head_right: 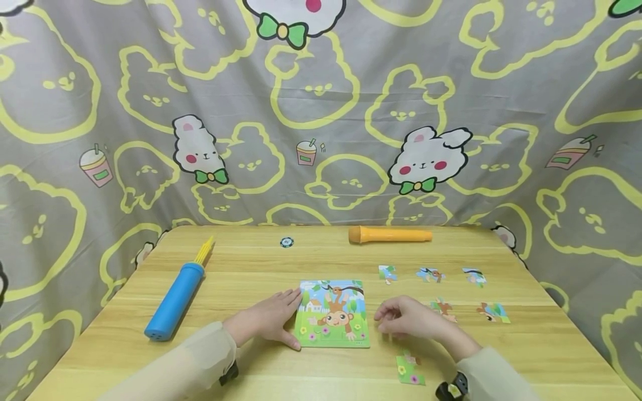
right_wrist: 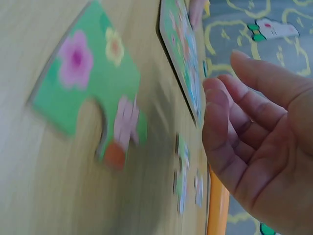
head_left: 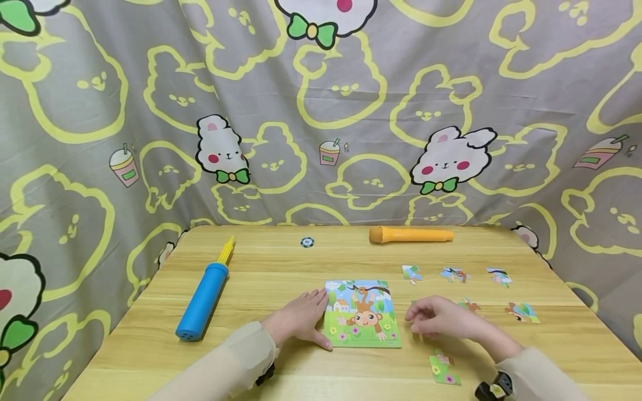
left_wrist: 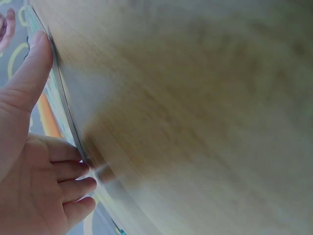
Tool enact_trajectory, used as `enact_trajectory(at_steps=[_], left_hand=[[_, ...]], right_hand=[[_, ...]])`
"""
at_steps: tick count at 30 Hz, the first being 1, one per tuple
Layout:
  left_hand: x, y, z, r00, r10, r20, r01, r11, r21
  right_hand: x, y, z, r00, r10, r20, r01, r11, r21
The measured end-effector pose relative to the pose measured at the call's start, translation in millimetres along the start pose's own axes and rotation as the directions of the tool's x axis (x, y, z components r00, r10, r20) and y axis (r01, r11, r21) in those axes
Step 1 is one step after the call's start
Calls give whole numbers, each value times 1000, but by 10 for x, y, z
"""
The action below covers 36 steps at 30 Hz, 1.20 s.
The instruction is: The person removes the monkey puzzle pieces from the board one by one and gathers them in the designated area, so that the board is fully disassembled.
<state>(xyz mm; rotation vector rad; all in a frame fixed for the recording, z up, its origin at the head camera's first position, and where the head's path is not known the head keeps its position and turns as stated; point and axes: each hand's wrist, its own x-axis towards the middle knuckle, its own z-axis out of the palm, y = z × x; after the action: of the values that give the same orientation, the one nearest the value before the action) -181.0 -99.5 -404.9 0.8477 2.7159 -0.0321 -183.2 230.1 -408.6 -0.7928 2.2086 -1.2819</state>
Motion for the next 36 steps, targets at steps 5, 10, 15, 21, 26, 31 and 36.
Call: enact_trajectory(at_steps=[5, 10, 15, 21, 26, 31, 36], left_hand=[[3, 2, 0, 1000, 0, 0, 0, 1000, -4], [6, -5, 8, 1000, 1, 1, -1, 1000, -6], [19, -13, 19, 1000, 0, 0, 0, 1000, -6], [22, -23, 28, 1000, 1, 0, -1, 1000, -10], [23, -22, 24, 1000, 0, -1, 0, 1000, -12], [29, -23, 26, 1000, -5, 3, 5, 1000, -27], [34, -33, 31, 1000, -6, 9, 6, 1000, -31]], right_hand=[[196, -73, 145, 1000, -19, 6, 19, 1000, -15], [354, -109, 269, 1000, -30, 2, 30, 997, -70], [466, -129, 362, 998, -62, -10, 61, 992, -113], [539, -152, 431, 996, -88, -12, 85, 984, -153], [569, -156, 465, 995, -95, -12, 90, 974, -210], [583, -146, 482, 995, -95, 6, 93, 964, -249], [591, -156, 494, 997, -71, 18, 73, 958, -278]])
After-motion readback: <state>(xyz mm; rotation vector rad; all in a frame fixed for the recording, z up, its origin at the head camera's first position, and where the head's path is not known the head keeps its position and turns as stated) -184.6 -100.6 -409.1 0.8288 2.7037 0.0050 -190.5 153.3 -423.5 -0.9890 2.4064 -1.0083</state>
